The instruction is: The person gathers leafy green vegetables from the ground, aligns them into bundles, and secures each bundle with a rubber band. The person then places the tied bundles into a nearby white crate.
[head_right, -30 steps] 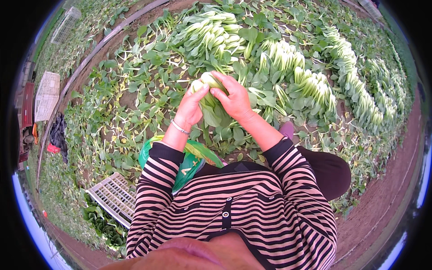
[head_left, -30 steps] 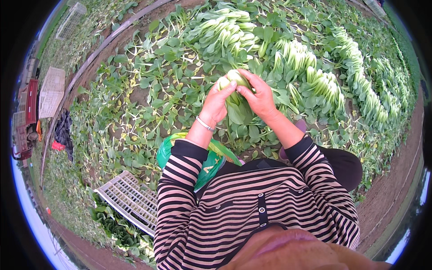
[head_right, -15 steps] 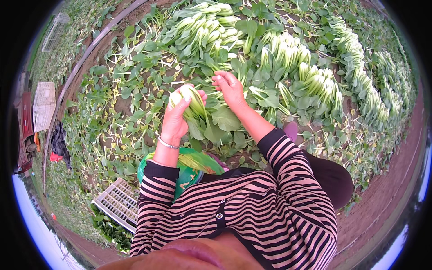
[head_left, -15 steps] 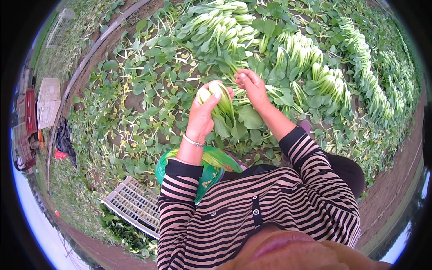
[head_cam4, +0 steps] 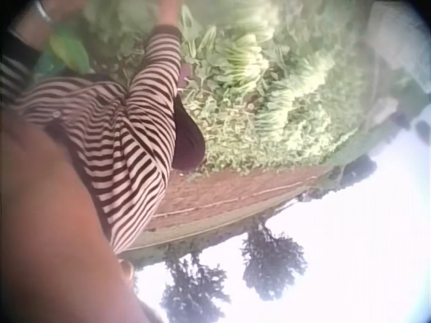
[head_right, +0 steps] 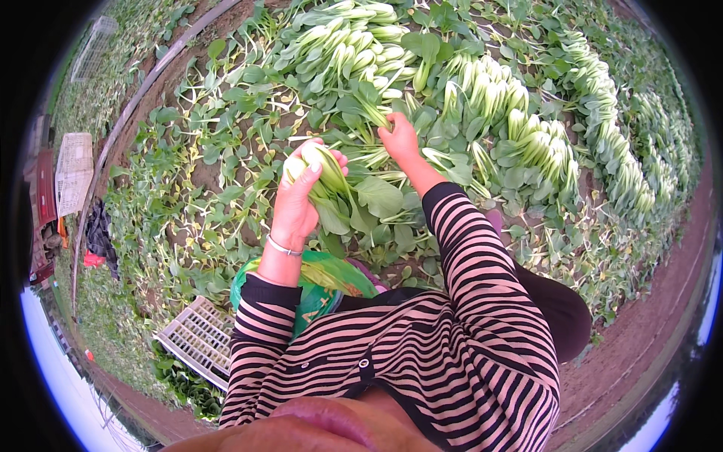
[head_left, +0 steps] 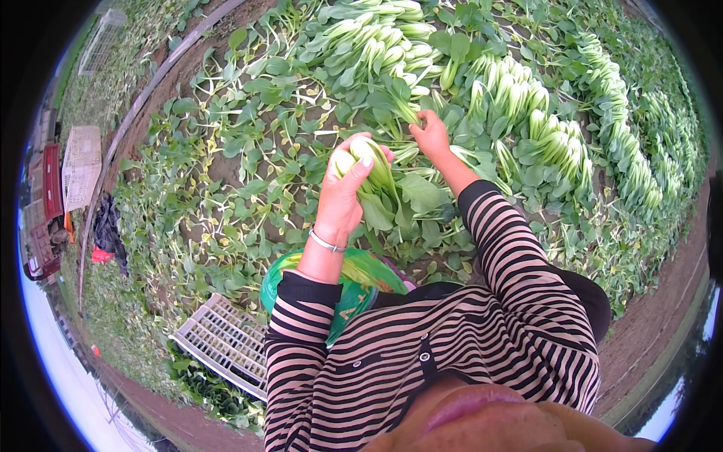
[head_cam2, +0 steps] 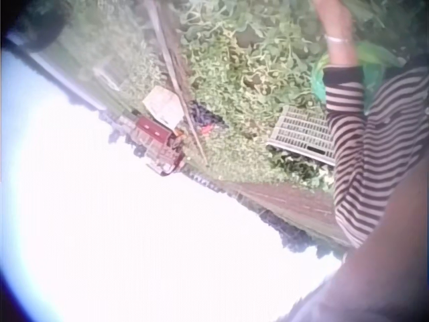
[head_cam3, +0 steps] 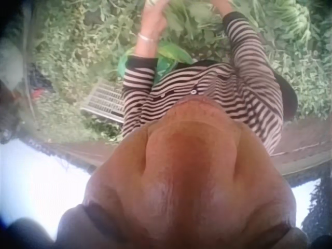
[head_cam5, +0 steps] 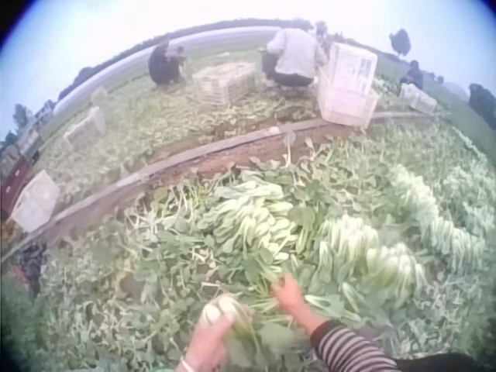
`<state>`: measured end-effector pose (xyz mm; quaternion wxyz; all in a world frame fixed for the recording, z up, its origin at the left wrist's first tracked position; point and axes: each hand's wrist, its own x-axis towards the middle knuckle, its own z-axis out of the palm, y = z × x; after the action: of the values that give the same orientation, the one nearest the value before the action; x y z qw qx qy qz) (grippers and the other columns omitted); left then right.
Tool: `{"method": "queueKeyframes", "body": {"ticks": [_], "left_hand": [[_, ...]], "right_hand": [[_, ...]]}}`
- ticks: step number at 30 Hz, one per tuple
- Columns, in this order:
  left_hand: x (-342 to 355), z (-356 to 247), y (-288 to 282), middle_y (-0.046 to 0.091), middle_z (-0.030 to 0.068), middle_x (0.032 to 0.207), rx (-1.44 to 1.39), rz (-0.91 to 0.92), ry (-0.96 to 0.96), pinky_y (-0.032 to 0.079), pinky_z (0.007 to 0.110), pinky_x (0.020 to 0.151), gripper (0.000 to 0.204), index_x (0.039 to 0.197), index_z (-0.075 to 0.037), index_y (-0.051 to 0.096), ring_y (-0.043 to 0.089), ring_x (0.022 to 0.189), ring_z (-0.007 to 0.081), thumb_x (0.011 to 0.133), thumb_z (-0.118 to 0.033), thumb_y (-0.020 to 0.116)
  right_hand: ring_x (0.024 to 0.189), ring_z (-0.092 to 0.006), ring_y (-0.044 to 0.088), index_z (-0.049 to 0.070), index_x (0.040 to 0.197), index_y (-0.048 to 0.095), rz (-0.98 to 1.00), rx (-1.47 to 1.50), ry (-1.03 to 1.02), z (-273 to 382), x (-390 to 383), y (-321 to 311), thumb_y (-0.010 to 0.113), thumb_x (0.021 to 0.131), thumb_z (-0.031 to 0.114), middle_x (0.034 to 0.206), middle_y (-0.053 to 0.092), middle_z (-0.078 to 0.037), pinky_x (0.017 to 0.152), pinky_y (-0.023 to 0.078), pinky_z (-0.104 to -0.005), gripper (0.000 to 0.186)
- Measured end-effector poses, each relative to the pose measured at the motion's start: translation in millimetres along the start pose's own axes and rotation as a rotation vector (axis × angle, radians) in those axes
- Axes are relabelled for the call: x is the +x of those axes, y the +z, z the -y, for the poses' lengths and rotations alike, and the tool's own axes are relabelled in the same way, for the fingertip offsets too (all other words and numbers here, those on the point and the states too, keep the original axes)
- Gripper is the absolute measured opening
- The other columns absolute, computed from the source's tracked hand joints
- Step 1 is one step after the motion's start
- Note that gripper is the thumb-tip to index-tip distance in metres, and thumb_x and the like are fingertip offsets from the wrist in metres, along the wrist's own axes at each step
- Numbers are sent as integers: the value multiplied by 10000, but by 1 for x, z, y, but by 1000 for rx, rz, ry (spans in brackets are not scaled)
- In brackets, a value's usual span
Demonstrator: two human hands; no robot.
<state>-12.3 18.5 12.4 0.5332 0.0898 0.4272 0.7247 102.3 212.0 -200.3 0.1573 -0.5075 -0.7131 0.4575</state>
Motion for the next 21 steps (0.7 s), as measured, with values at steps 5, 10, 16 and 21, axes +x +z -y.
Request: {"method": "queueKeyframes", "body": {"ticks": [5, 10, 16, 21], "left_hand": [[2, 3, -5, 648, 135, 1162, -3, -37, 51, 538, 392, 940, 532, 1350, -48, 459, 648, 1072, 260, 909, -179, 726], [1, 4, -8, 673, 110, 1131, 84, -50, 165, 487, 345, 980, 551, 1373, -53, 470, 640, 1066, 205, 904, -162, 737], [1, 7, -10, 665, 59, 1128, 176, -88, 225, 470, 287, 974, 462, 1337, -50, 512, 625, 1044, 139, 917, -74, 702], [-1, 16, -6, 640, 35, 1161, 50, -100, 190, 491, 277, 933, 416, 1322, -60, 531, 608, 1048, 127, 934, -71, 680]], "right_hand": [[917, -89, 605, 11, 1200, 585, 3, 520, -127, 26, -24, -64, 692, 864, 5, 1067, 653, -15, 855, 496, -245, 353], [904, -85, 602, 37, 1218, 639, 162, 568, -155, 89, -65, -135, 723, 890, 92, 1053, 660, 1, 846, 494, -241, 343], [883, -60, 564, 32, 1220, 650, 474, 282, -375, 152, -106, -160, 664, 960, 191, 1003, 650, 24, 824, 463, -227, 305], [807, -35, 549, 20, 1232, 603, 505, 264, -363, 204, -147, -112, 728, 908, 153, 978, 665, 31, 710, 459, -215, 372]]}}
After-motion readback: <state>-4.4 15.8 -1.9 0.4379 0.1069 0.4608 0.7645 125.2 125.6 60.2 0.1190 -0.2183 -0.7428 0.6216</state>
